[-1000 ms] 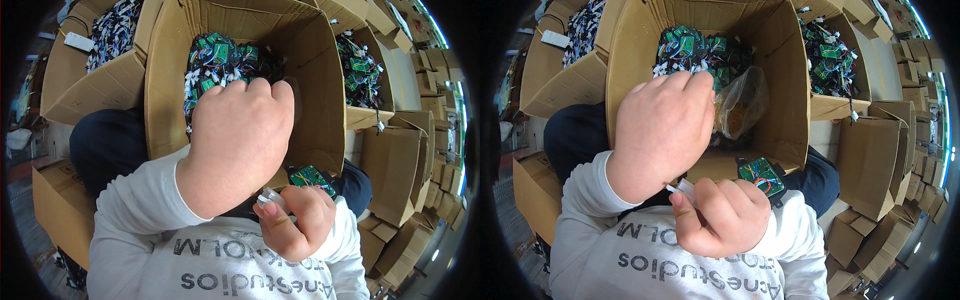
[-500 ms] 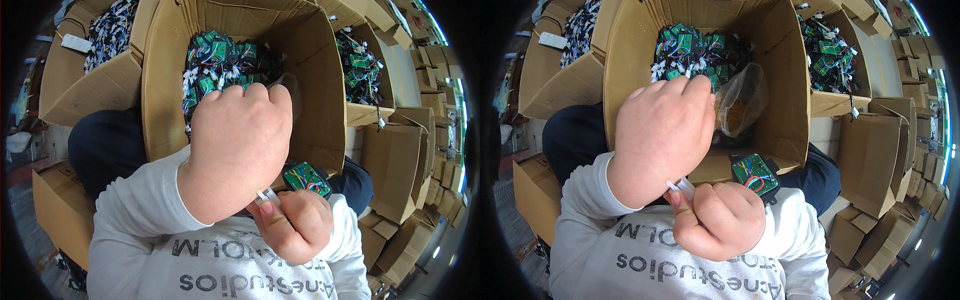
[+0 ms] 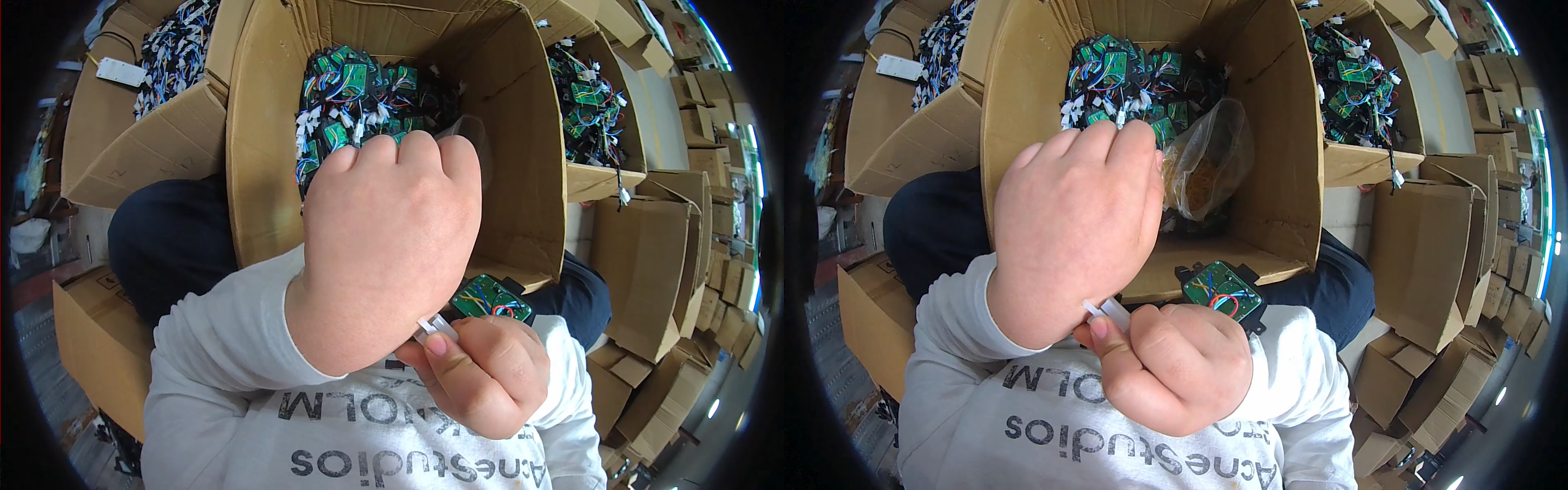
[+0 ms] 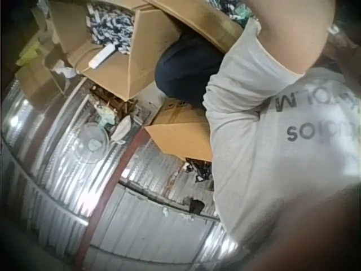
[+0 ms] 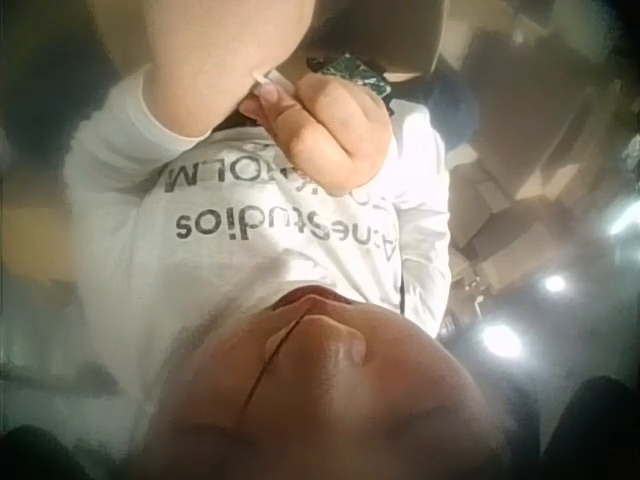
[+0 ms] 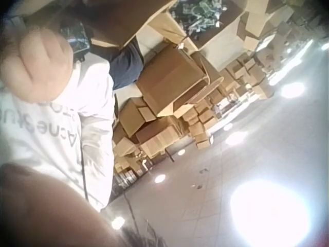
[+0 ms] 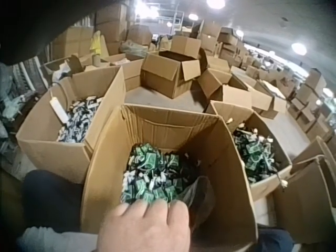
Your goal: The person assembles small electronic circuit boards with plastic connectors by hand.
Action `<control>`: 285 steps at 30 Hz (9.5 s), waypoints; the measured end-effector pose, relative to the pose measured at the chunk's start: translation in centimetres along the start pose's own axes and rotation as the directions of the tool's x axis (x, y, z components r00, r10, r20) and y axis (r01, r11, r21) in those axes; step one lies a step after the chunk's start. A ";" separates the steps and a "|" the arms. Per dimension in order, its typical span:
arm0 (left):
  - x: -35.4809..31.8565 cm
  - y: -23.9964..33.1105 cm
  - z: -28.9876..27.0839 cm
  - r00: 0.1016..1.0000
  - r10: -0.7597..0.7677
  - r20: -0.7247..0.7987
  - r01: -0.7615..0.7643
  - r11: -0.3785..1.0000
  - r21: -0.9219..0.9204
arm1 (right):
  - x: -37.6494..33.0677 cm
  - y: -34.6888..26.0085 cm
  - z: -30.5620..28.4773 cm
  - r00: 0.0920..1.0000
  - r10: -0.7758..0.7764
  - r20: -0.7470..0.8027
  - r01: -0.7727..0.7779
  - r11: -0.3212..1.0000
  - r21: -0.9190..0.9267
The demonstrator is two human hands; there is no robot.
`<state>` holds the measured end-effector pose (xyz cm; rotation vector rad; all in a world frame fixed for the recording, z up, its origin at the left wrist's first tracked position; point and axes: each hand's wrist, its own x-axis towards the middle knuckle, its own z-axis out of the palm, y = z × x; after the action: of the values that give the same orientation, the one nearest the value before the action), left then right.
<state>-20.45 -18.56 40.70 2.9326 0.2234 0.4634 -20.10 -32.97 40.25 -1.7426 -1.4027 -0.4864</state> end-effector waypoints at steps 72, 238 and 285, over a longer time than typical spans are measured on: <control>1.6 -0.4 -1.9 0.986 0.086 0.145 0.050 0.674 -0.737 | 0.0 1.8 -1.5 0.998 -0.030 -0.062 0.027 0.999 -0.040; -4.1 -7.2 -2.4 0.739 0.421 0.526 0.252 0.552 -0.795 | 0.7 0.8 1.5 0.900 -0.167 0.402 0.192 0.981 -0.023; -4.3 -7.2 -2.0 0.861 0.291 0.418 0.257 0.461 -0.850 | 1.2 -0.1 -0.3 0.959 0.034 0.280 -0.046 0.998 0.036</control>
<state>-26.01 -11.95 40.02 1.8519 -0.1197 -0.2162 -19.75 -32.52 41.31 -1.8551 -1.5556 -0.1906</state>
